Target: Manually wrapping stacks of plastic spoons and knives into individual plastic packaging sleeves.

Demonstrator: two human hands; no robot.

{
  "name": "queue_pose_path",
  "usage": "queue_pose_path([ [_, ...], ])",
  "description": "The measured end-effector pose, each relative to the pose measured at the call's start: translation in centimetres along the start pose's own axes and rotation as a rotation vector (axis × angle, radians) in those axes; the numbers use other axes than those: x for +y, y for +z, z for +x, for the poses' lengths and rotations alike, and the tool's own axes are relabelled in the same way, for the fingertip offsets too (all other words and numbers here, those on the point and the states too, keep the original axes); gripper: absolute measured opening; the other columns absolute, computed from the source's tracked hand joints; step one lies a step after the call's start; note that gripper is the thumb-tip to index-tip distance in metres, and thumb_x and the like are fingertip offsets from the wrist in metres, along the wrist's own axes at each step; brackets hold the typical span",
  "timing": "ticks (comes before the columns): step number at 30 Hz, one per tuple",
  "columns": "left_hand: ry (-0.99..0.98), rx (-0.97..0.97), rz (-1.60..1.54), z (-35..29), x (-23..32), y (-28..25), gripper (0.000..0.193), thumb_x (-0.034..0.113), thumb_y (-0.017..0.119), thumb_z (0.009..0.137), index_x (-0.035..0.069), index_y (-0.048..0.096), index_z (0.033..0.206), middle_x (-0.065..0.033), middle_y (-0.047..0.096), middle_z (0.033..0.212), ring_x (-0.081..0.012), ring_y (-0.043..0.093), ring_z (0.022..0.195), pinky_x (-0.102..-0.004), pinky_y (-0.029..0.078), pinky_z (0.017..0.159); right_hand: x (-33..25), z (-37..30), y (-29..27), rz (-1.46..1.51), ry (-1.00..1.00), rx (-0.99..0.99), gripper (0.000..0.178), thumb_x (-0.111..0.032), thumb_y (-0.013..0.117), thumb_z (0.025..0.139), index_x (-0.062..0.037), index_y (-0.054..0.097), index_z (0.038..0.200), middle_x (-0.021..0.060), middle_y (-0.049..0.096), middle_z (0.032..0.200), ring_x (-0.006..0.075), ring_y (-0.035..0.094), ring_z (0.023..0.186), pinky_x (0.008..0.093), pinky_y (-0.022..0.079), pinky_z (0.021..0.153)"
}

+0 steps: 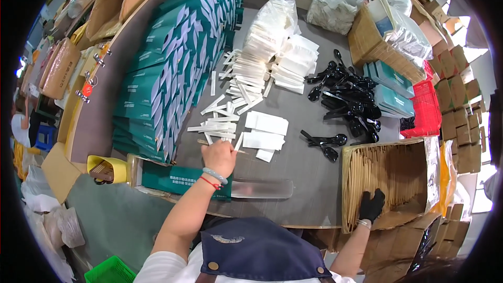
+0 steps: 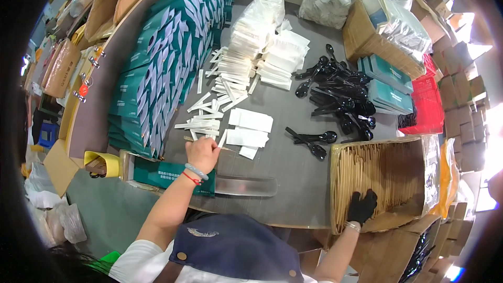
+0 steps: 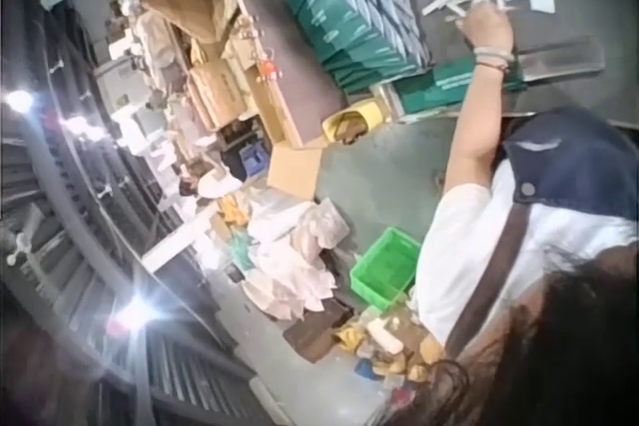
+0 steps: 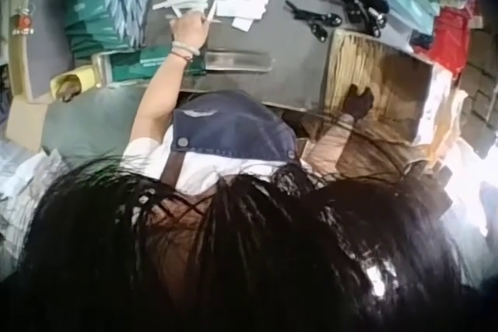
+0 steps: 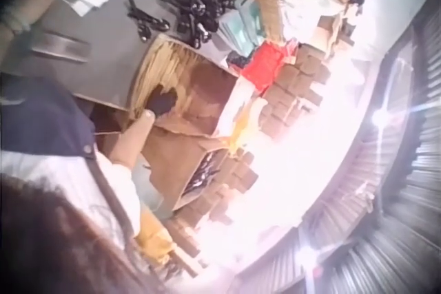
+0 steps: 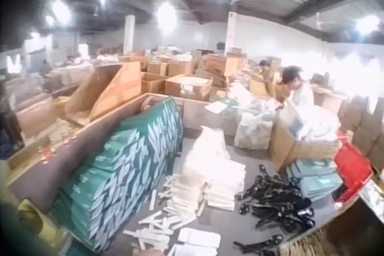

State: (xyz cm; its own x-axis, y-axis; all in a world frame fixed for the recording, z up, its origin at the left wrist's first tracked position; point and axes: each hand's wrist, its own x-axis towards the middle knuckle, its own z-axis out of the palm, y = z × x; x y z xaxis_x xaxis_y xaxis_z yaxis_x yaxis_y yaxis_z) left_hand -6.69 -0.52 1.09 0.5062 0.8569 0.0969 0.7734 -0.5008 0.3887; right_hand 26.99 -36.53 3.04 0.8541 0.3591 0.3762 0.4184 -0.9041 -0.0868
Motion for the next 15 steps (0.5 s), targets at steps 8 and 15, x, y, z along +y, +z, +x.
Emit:
queue_pose_path([
  [8, 0.197, 0.096, -0.202, 1.9, 2.0, -0.2, 0.013, 0.011, 0.072, 0.076, 0.011, 0.06, 0.082, -0.0057, 0.059, 0.085, -0.0298, 0.057, 0.082, -0.046, 0.042, 0.075, 4.1, 0.5, 0.9, 0.098, 0.023, -0.27, 0.015, -0.007, 0.06, 0.082, 0.0035, 0.059, 0.092, 0.021, 0.062, 0.09, 0.0365, 0.062, 0.085, 0.041, 0.048, 0.076],
  [15, 0.282, -0.035, -0.157, 3.2, 3.2, 1.2, 0.029, 0.014, 0.079, 0.069, 0.009, 0.059, 0.089, -0.0075, 0.056, 0.101, -0.0315, 0.052, 0.095, -0.0426, 0.043, 0.081, 4.9, -0.8, 1.9, 0.151, 0.198, -0.096, 0.011, -0.008, 0.051, 0.094, 0.0019, 0.053, 0.095, 0.0184, 0.059, 0.084, 0.0297, 0.057, 0.072, 0.0367, 0.046, 0.067],
])
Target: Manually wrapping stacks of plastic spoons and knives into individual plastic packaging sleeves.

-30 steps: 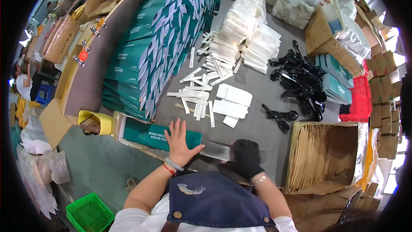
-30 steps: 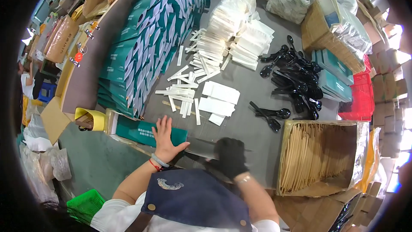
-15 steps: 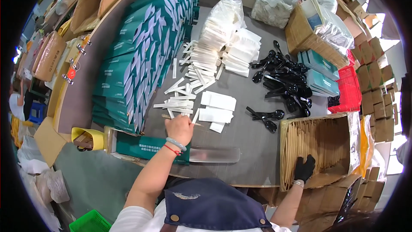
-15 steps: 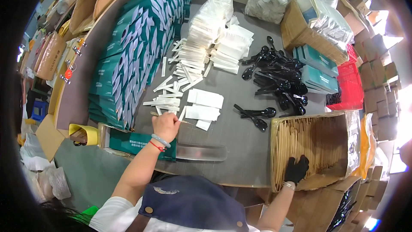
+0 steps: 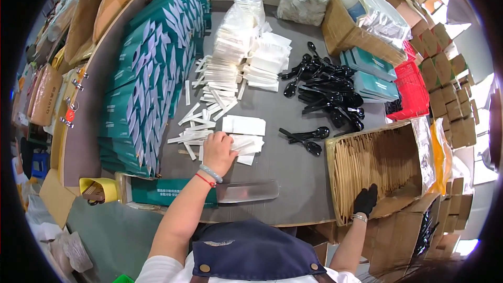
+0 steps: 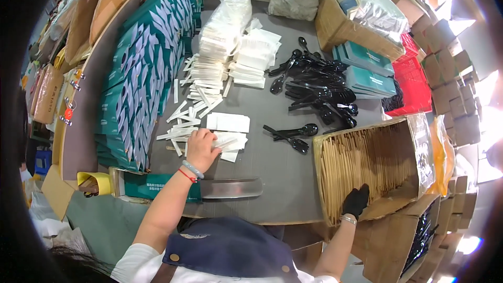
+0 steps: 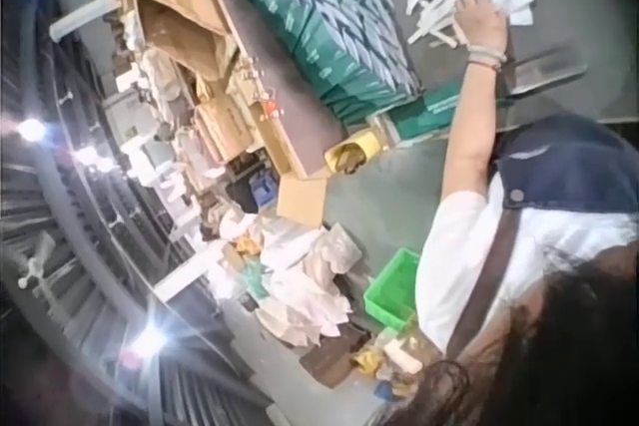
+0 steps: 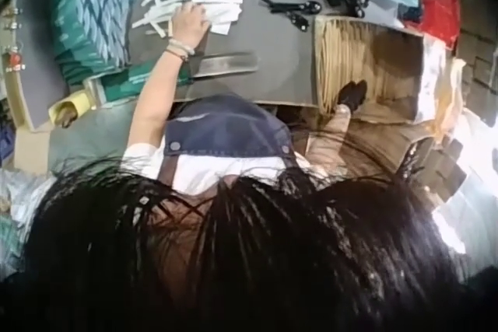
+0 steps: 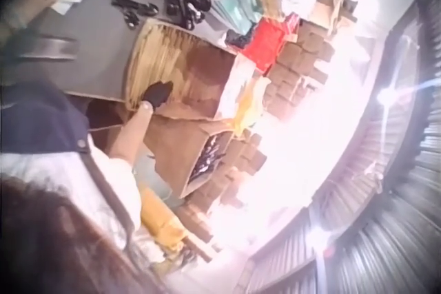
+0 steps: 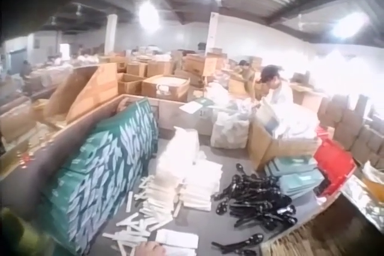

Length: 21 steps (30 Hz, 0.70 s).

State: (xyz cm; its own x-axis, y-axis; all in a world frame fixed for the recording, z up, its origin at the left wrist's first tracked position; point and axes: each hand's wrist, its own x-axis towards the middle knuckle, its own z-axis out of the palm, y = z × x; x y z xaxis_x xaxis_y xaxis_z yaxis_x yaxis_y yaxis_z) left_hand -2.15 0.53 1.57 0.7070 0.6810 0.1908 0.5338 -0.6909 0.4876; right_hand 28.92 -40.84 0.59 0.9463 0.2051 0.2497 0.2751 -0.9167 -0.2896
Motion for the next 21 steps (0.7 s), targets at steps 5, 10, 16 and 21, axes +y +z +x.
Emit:
queue_pose_path([
  [5, 0.042, -0.047, -0.127, 0.0, 0.0, 0.0, 0.029, 0.013, 0.079, 0.07, 0.005, 0.059, 0.09, -0.0107, 0.061, 0.08, -0.0294, 0.059, 0.074, -0.0397, 0.047, 0.068, -11.6, -1.9, 2.0, 0.215, -0.456, 0.255, 0.039, -0.014, 0.043, 0.102, 0.0011, 0.045, 0.138, 0.0167, 0.062, 0.107, 0.0295, 0.062, 0.087, 0.0351, 0.049, 0.076],
  [10, -0.063, -0.4, -0.507, -4.5, 2.4, -4.0, 0.018, 0.015, 0.075, 0.074, 0.007, 0.063, 0.085, -0.0107, 0.061, 0.073, -0.0283, 0.06, 0.07, -0.0401, 0.047, 0.065, -25.4, -1.4, 2.5, 0.19, -0.476, -0.363, 0.019, -0.017, 0.066, 0.084, -0.0076, 0.06, 0.1, 0.0145, 0.061, 0.094, 0.0363, 0.062, 0.088, 0.0453, 0.05, 0.075],
  [16, 0.117, -0.118, -0.167, -9.0, 2.8, -4.3, 0.033, 0.016, 0.082, 0.064, 0.014, 0.067, 0.094, -0.0022, 0.06, 0.094, -0.0262, 0.055, 0.09, -0.0396, 0.042, 0.079, -25.5, -0.9, 5.4, 0.019, -0.541, -0.402, 0.016, -0.021, 0.065, 0.085, -0.0091, 0.062, 0.095, 0.0124, 0.062, 0.094, 0.0347, 0.063, 0.089, 0.0451, 0.051, 0.074],
  [21, 0.344, 0.003, -0.162, -13.1, 1.8, -4.2, 0.04, 0.014, 0.082, 0.062, 0.014, 0.069, 0.1, -0.0016, 0.062, 0.101, -0.024, 0.055, 0.09, -0.0383, 0.042, 0.08, -28.7, -6.0, -1.0, 0.193, -0.879, -0.95, 0.015, -0.025, 0.064, 0.082, -0.0114, 0.068, 0.089, 0.011, 0.065, 0.09, 0.0333, 0.065, 0.088, 0.0439, 0.051, 0.078],
])
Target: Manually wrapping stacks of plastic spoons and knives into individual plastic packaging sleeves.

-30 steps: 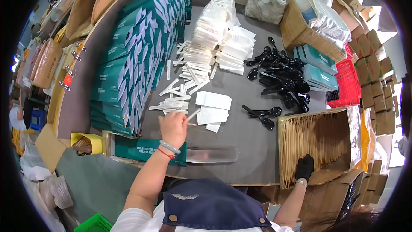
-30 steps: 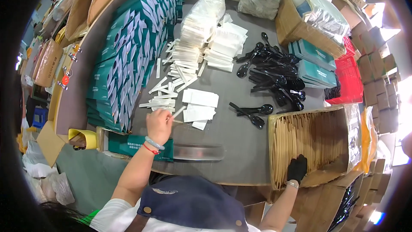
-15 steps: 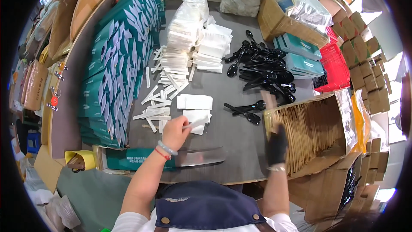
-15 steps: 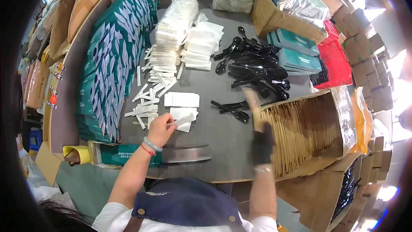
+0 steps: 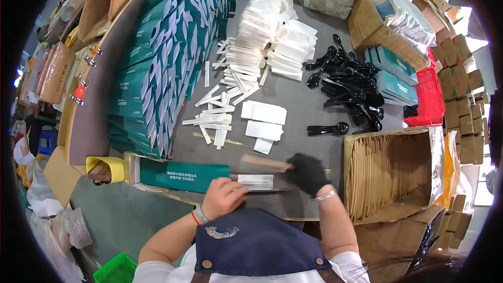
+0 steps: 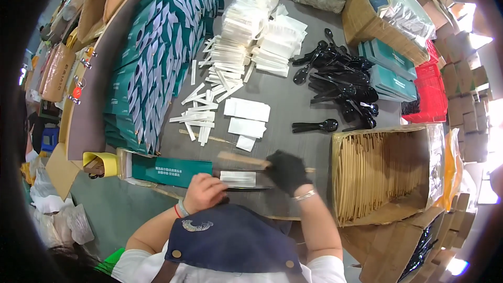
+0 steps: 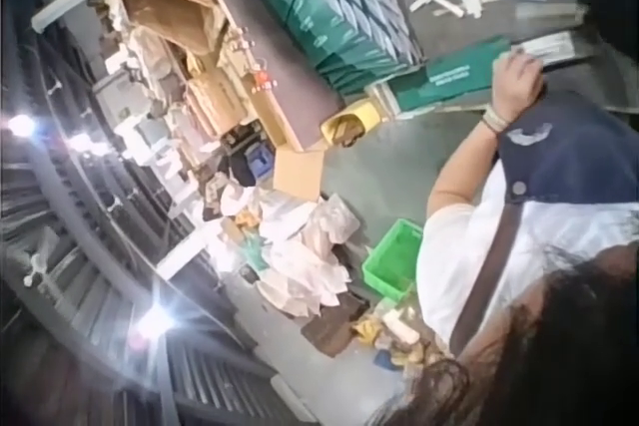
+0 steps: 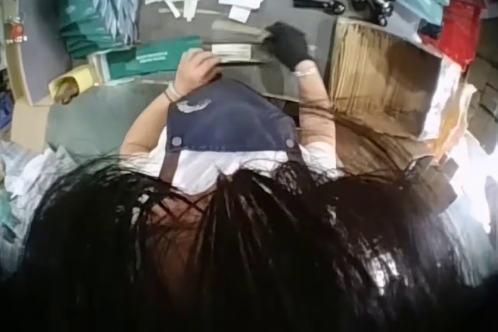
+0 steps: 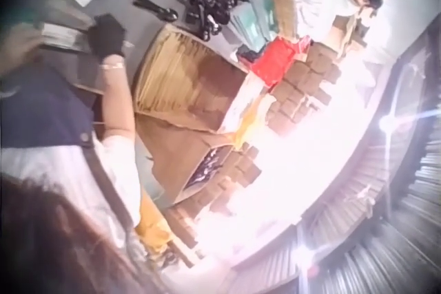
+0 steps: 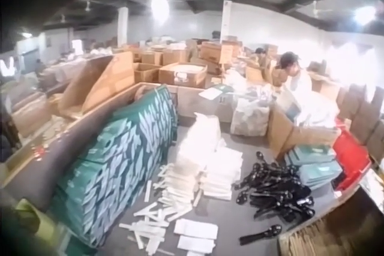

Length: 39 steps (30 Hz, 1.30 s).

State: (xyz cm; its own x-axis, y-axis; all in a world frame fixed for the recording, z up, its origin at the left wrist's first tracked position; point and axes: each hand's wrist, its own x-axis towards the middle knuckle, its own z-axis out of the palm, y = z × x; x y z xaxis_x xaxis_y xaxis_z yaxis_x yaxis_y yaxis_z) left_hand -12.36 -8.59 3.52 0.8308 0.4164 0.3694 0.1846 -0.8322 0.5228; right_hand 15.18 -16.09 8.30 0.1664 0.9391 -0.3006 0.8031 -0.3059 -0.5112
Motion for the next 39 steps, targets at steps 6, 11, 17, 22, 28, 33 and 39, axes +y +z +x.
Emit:
queue_pose_path([
  [6, -0.024, -0.245, 0.219, 0.4, 0.5, 0.6, 0.058, 0.027, 0.078, 0.07, 0.018, 0.059, 0.124, 0.0078, 0.054, 0.133, -0.0227, 0.046, 0.11, -0.0391, 0.034, 0.09, -1.4, -0.2, 4.5, 0.109, -0.053, 0.159, 0.013, -0.017, 0.068, 0.078, -0.0071, 0.066, 0.086, 0.0123, 0.064, 0.084, 0.0322, 0.065, 0.08, 0.0408, 0.051, 0.07],
  [11, -0.142, -0.261, 0.295, -0.3, -0.1, -1.2, 0.057, 0.029, 0.078, 0.069, 0.017, 0.06, 0.122, 0.0083, 0.052, 0.134, -0.0234, 0.045, 0.113, -0.0428, 0.032, 0.092, 2.5, -3.8, 6.8, 0.374, 0.198, 0.614, 0.014, -0.009, 0.066, 0.083, -0.0076, 0.062, 0.096, 0.0109, 0.061, 0.079, 0.0307, 0.063, 0.073, 0.0386, 0.05, 0.064],
  [17, -0.26, -0.22, 0.125, -0.5, -1.7, -3.2, 0.071, 0.031, 0.081, 0.066, 0.008, 0.055, 0.128, -0.0102, 0.049, 0.136, -0.0367, 0.039, 0.126, -0.0527, 0.031, 0.104, 0.7, -4.1, 4.0, -0.129, -0.155, 0.047, 0.041, -0.027, 0.063, 0.088, -0.0292, 0.059, 0.129, 0.0069, 0.064, 0.087, 0.0286, 0.063, 0.082, 0.0415, 0.051, 0.066],
  [22, -0.205, -0.242, 0.099, -0.6, -3.0, -2.6, 0.077, 0.03, 0.084, 0.06, 0.006, 0.055, 0.127, -0.0094, 0.05, 0.134, -0.0346, 0.044, 0.12, -0.0489, 0.036, 0.102, 0.8, -2.6, 6.1, -0.155, -0.201, -0.021, 0.034, -0.028, 0.063, 0.088, -0.0248, 0.063, 0.121, 0.0078, 0.066, 0.094, 0.0284, 0.064, 0.086, 0.0416, 0.052, 0.068],
  [28, -0.161, -0.243, 0.059, 2.7, -0.8, -1.2, 0.079, 0.022, 0.086, 0.054, 0.003, 0.056, 0.124, -0.0088, 0.052, 0.126, -0.0319, 0.048, 0.112, -0.0439, 0.039, 0.098, 1.0, -2.6, 9.3, 0.171, -0.176, 0.227, 0.022, -0.025, 0.07, 0.083, -0.0075, 0.07, 0.097, 0.0172, 0.066, 0.103, 0.0311, 0.065, 0.092, 0.0404, 0.053, 0.079],
  [33, -0.139, -0.314, 0.045, 3.4, -1.1, -0.5, 0.077, 0.019, 0.085, 0.058, 0.006, 0.055, 0.127, -0.0101, 0.051, 0.128, -0.0329, 0.048, 0.113, -0.0457, 0.04, 0.097, -3.0, -2.0, 9.4, 0.531, 0.05, 0.162, 0.017, -0.014, 0.07, 0.078, -0.0026, 0.061, 0.088, 0.0178, 0.06, 0.094, 0.0364, 0.058, 0.095, 0.0439, 0.046, 0.081],
  [39, -0.044, -0.49, 0.217, 4.9, -1.1, -1.1, 0.052, 0.019, 0.079, 0.062, 0.017, 0.063, 0.112, -0.0096, 0.054, 0.109, -0.0313, 0.051, 0.101, -0.042, 0.045, 0.084, -3.8, -1.1, 6.1, -0.072, -0.29, 0.351, 0.065, -0.037, 0.085, 0.057, -0.0119, 0.06, 0.112, 0.0095, 0.06, 0.104, 0.029, 0.057, 0.099, 0.0443, 0.042, 0.083],
])
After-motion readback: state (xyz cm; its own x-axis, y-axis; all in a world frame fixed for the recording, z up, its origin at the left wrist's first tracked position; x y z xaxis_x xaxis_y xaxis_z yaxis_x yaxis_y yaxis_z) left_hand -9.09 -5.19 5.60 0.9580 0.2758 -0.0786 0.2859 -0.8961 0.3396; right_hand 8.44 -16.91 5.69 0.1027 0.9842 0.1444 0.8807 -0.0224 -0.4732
